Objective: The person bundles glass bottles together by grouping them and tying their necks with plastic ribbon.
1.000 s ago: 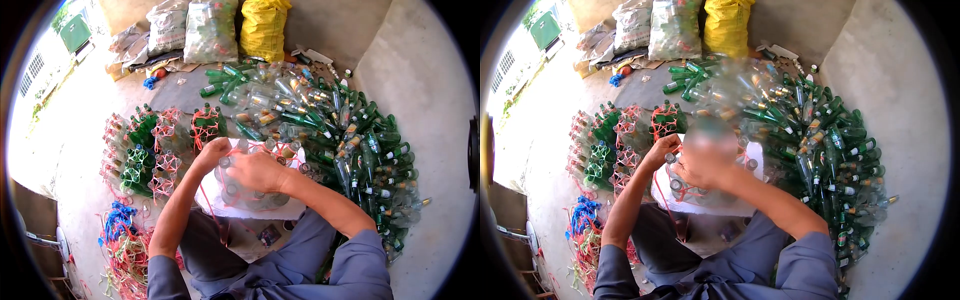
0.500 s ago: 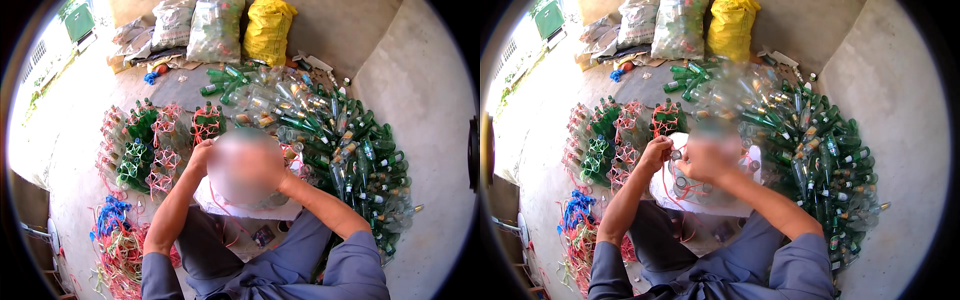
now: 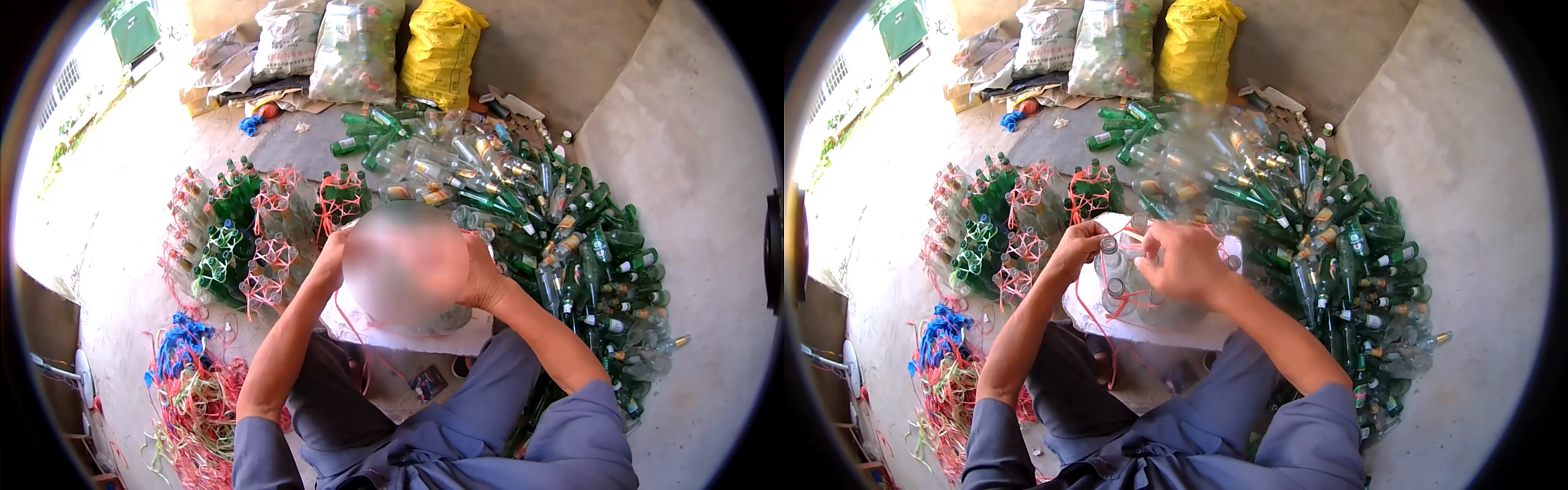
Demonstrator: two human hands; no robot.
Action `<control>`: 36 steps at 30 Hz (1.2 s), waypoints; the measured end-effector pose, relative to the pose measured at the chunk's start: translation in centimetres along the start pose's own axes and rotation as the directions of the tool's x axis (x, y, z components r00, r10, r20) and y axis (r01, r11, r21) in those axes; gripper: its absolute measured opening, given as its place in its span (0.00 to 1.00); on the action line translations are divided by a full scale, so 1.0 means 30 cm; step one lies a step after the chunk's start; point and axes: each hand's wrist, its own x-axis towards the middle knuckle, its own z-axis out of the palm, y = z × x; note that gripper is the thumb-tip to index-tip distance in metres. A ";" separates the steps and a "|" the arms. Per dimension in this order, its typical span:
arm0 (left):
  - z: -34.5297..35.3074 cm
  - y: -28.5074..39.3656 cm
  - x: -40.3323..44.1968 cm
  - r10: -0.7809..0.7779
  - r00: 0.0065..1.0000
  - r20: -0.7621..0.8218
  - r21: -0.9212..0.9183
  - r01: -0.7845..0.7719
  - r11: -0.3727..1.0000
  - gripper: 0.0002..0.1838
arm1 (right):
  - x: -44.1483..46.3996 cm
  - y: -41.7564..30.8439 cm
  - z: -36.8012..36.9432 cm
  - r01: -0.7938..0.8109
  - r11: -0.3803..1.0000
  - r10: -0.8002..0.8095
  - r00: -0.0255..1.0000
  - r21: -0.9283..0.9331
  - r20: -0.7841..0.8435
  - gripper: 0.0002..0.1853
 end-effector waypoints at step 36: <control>0.001 -0.043 0.116 -0.103 0.990 -0.101 -0.683 0.007 0.731 0.08 | -0.219 -0.199 0.101 0.289 0.782 -0.152 0.948 -0.552 0.280 0.25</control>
